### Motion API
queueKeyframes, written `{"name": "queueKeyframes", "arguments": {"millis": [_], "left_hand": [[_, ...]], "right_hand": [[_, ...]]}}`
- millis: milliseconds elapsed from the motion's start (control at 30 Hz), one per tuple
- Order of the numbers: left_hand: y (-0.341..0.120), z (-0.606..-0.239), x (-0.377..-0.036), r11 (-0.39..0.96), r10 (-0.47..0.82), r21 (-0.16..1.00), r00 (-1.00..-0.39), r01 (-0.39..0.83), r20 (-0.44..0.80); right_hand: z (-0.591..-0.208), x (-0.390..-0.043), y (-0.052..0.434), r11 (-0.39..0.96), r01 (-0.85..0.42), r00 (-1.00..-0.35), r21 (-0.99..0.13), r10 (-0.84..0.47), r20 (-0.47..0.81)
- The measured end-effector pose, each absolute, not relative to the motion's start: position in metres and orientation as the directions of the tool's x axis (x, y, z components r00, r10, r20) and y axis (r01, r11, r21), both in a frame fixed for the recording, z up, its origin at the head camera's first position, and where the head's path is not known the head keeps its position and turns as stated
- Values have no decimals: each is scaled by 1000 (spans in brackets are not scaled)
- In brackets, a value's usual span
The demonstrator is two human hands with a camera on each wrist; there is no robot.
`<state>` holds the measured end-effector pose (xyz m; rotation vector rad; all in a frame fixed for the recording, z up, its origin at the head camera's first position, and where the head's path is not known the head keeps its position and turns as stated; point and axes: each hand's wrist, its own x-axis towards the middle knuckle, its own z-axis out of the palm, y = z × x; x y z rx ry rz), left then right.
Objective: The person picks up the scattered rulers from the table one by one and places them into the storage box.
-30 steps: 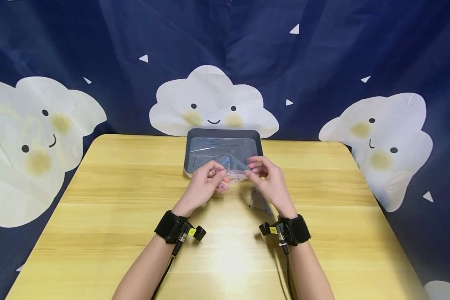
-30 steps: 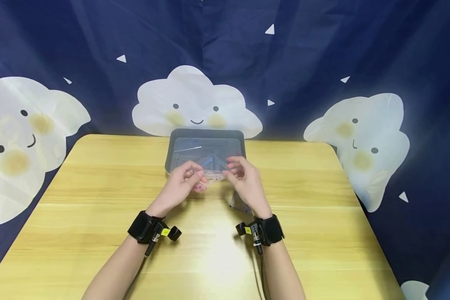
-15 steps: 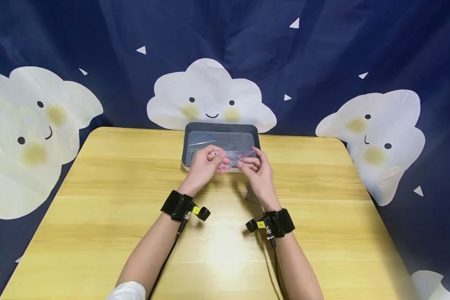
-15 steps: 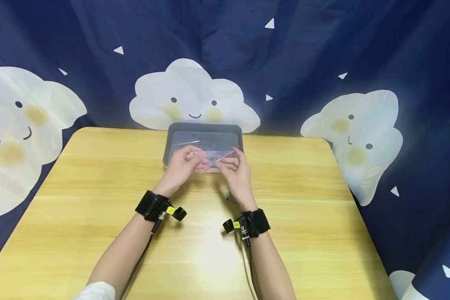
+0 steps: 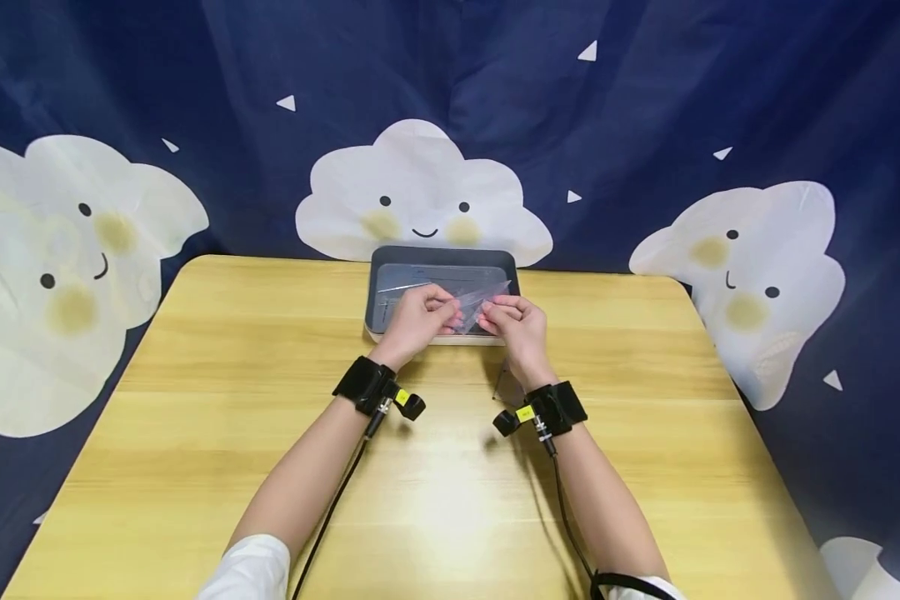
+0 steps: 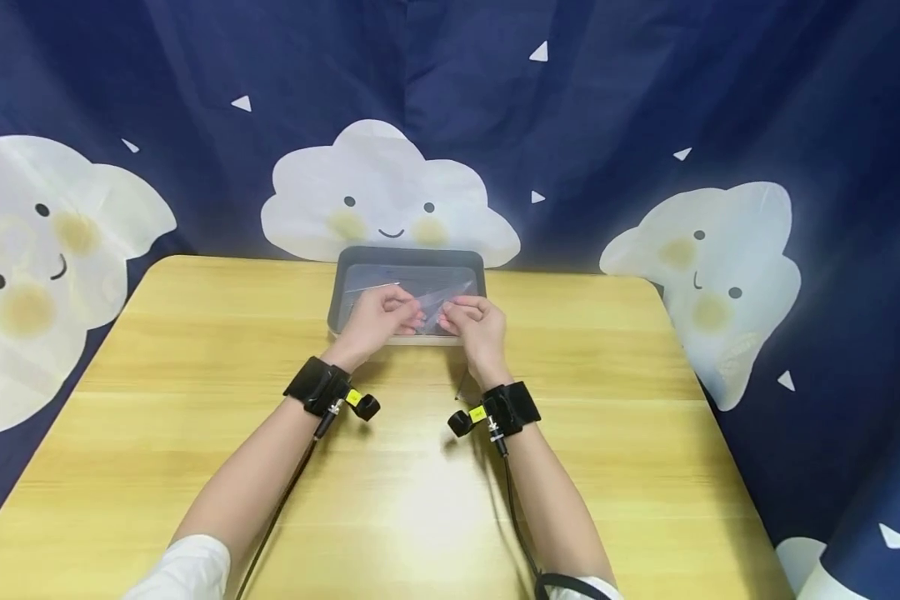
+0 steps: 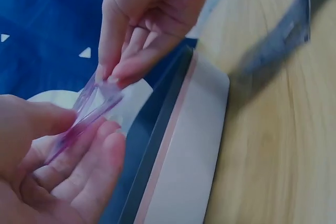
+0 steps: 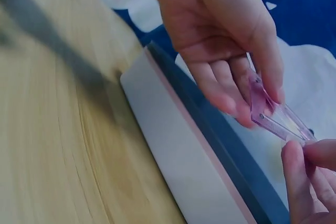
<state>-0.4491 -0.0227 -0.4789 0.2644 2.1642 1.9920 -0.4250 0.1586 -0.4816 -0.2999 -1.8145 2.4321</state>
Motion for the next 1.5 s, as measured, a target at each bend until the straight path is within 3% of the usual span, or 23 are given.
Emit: {"name": "queueKeyframes", "arguments": {"millis": [167,300,633,1100,1500], "left_hand": [[-27,-474,-464,363,320,925,-948,111,-11],[-28,-469,-480,489,374,850,-927,194,-3],[-27,-462,-504,509,447,829,-894,231,-25],[-18,-472,-526,620,450,720,-893,314,1],[-4,-490,-551,658,446,679,-895,326,-2]], "right_hand": [[-480,-438,167,-222,84,-975,-971,183,-126],[-478,-448,170,-174,106,-972,-979,189,-139],[-477,-468,173,-86,157,-961,-984,218,-173],[-477,-479,175,-92,283,-957,-955,43,-288],[-479,-488,182,-74,283,-959,-956,-7,-283]]}}
